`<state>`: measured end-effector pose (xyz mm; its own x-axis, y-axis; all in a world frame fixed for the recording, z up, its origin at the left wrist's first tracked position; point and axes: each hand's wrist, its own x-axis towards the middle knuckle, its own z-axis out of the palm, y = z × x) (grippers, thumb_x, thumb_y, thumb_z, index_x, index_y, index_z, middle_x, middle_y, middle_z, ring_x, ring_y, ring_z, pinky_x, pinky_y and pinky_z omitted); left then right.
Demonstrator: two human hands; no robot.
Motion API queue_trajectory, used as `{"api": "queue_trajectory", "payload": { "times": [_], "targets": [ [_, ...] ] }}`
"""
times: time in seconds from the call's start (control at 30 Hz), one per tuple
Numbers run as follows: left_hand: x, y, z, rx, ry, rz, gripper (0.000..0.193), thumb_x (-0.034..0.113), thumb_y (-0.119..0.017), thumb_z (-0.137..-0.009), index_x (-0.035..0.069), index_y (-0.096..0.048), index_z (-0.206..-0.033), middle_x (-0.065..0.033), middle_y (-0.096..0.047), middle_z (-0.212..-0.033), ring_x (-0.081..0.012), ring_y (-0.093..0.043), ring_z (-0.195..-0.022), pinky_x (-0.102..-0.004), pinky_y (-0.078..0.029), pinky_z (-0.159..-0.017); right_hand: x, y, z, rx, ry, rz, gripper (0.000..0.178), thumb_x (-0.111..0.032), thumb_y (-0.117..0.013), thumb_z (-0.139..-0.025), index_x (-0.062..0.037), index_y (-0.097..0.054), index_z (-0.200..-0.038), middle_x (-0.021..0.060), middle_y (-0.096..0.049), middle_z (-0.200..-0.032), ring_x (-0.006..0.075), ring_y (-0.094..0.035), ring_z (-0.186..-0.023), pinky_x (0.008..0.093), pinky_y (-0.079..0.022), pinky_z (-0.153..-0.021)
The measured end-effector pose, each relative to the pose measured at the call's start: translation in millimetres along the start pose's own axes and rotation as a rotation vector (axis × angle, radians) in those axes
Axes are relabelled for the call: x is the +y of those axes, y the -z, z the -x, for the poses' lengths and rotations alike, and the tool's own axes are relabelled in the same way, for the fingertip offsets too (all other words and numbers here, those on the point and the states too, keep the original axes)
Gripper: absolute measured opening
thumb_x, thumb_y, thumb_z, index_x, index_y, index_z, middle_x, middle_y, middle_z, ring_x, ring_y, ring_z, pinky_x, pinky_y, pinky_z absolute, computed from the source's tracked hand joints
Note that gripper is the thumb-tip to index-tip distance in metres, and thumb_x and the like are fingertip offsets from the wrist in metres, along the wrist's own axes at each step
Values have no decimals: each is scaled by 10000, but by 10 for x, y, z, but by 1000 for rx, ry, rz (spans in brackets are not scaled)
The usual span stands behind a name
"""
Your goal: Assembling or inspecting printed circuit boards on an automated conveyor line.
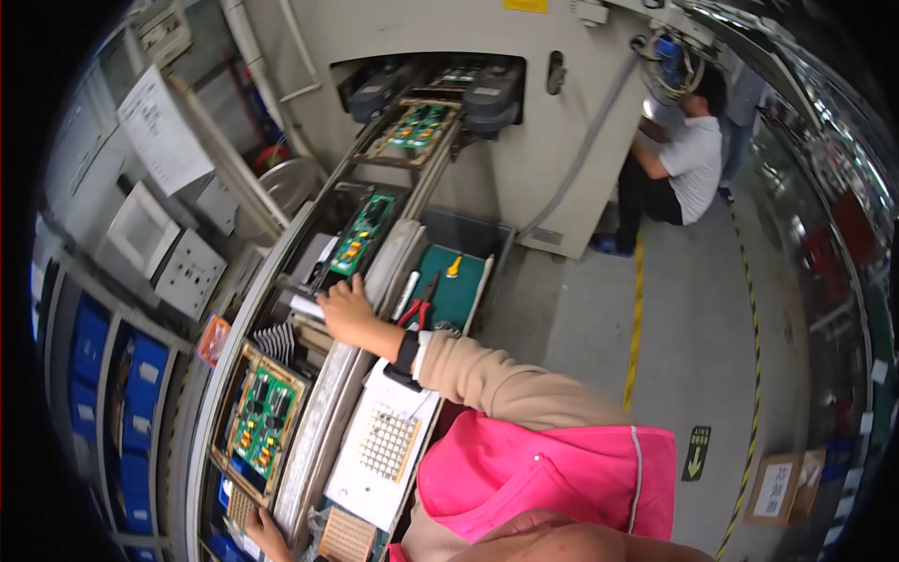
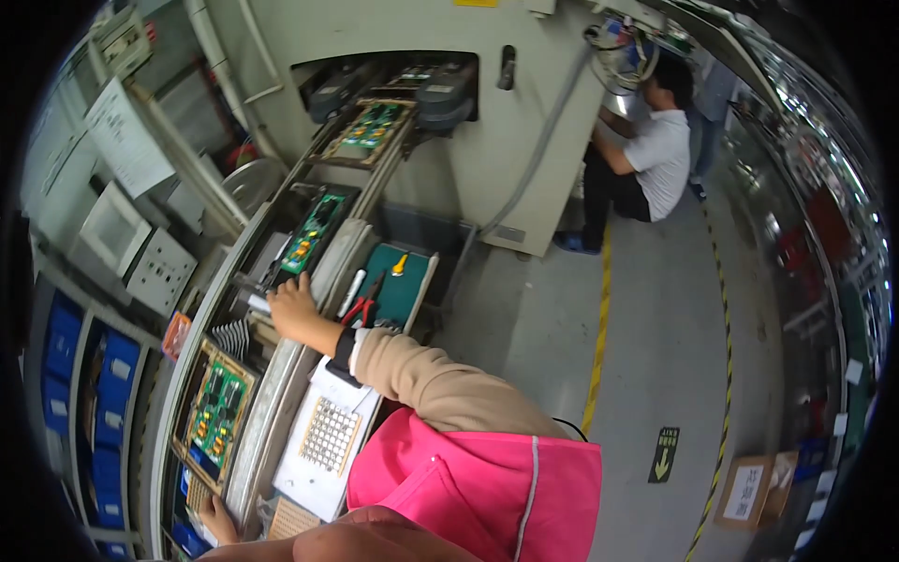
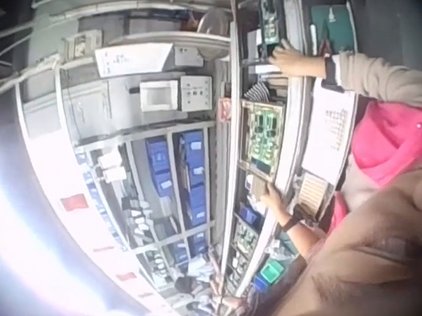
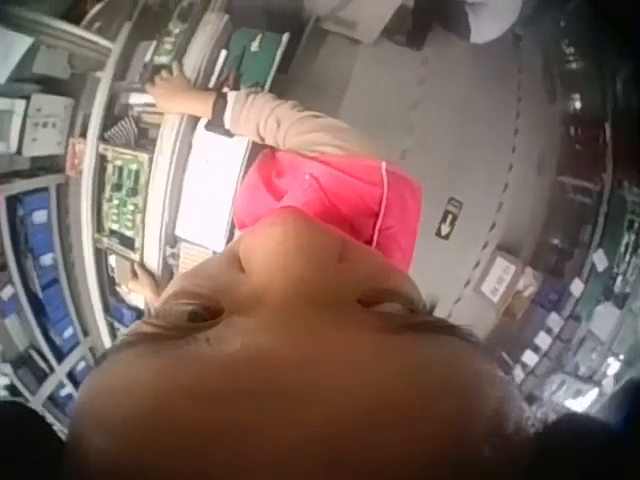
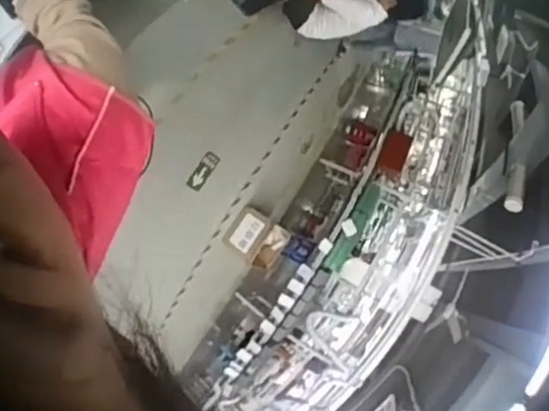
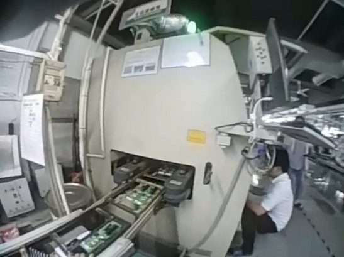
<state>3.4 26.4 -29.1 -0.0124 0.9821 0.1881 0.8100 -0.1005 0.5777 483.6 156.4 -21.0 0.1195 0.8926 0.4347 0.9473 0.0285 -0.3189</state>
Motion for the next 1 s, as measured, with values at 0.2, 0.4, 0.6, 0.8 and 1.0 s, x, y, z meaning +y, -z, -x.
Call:
{"api": "queue_trajectory", "payload": {
  "times": [0.2,0.4,0.6,0.8,1.0],
  "targets": [
    [1163,129,185,-39,255,5,353,206,-518,-862,-26,-565,-1124,-197,-600,-1036,-303,-546,-935,-382,-416,-844,-8,21,-1,-51,-13,9,352,-133,-567,-734,-26,-589,-1069,151,-573,-985,298,-483,-1031,579,-221,-983],
    [997,52,154,27,203,-189,431,287,-515,-866,-59,-558,-1119,-266,-606,-1009,-360,-588,-911,-408,-442,-808,36,9,2,-30,-44,-20,364,-137,-595,-721,-10,-588,-1062,163,-572,-997,306,-480,-1034,573,-207,-1003],
    [785,-36,74,213,-561,-65,425,277,-492,-877,-70,-556,-1114,-265,-605,-1013,-359,-588,-910,-403,-445,-808,31,30,-43,-67,-68,4,398,-145,-604,-713,-7,-584,-1087,168,-573,-1005,309,-479,-1037,578,-197,-1014],
    [1335,51,170,5,306,-168,458,302,-485,-885,-59,-538,-1163,-265,-602,-1032,-353,-587,-926,-405,-441,-837,24,-91,-61,-35,-65,26,408,-166,-585,-724,-13,-579,-1103,161,-582,-991,305,-481,-1036,575,-205,-1015],
    [397,-138,43,163,-35,-48,242,128,-508,-892,-79,-535,-1014,-186,-578,-769,-232,-507,-664,-356,-423,-632,33,21,7,-6,-33,61,421,-214,-625,-701,-40,-572,-1080,125,-591,-996,291,-490,-1048,582,-246,-991]
  ]
}}
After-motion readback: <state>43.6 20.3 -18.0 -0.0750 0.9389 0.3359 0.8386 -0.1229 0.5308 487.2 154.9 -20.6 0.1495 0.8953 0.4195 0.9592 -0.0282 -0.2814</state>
